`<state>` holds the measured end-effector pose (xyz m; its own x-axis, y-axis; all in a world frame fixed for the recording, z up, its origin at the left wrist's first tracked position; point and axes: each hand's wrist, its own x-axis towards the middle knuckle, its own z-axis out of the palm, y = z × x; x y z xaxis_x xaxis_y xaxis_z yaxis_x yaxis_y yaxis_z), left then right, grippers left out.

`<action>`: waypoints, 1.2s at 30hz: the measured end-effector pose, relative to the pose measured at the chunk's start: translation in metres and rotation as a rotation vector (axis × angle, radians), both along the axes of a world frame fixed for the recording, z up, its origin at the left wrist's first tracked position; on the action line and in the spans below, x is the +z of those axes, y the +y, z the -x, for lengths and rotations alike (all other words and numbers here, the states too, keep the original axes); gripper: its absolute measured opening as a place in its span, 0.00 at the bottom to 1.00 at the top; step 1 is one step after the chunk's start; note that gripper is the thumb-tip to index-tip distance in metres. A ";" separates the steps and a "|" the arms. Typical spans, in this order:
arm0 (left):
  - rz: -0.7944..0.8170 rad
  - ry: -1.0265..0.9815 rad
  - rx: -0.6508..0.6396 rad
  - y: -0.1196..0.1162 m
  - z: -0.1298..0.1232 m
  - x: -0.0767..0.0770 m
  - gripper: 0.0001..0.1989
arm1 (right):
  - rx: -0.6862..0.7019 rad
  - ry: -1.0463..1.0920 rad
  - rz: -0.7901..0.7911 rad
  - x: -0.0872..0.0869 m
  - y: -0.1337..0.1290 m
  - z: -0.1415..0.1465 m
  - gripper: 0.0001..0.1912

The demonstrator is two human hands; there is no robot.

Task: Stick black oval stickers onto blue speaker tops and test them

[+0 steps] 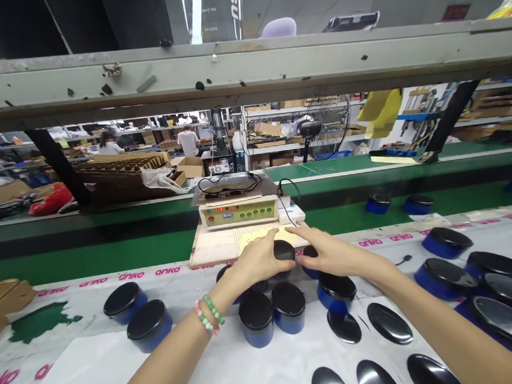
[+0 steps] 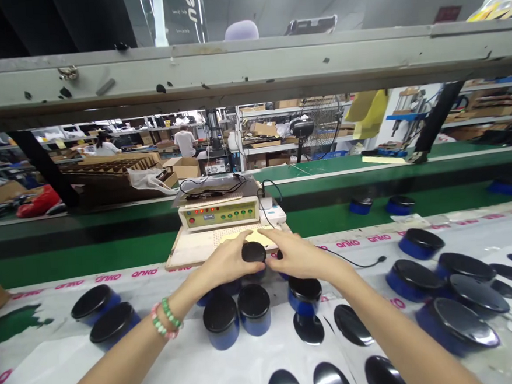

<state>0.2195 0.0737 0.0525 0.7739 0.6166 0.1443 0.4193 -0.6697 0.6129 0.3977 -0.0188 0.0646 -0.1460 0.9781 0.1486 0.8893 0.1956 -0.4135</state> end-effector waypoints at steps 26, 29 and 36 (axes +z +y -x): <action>-0.318 -0.467 -0.077 -0.068 0.051 0.043 0.40 | 0.072 1.640 -0.004 0.019 -0.030 0.067 0.09; -0.377 -0.519 -0.043 -0.074 0.059 0.049 0.38 | 0.054 1.854 0.134 0.026 -0.026 0.081 0.10; -0.474 -0.598 0.081 -0.085 0.078 0.060 0.36 | 0.421 1.928 0.420 0.036 -0.016 0.109 0.15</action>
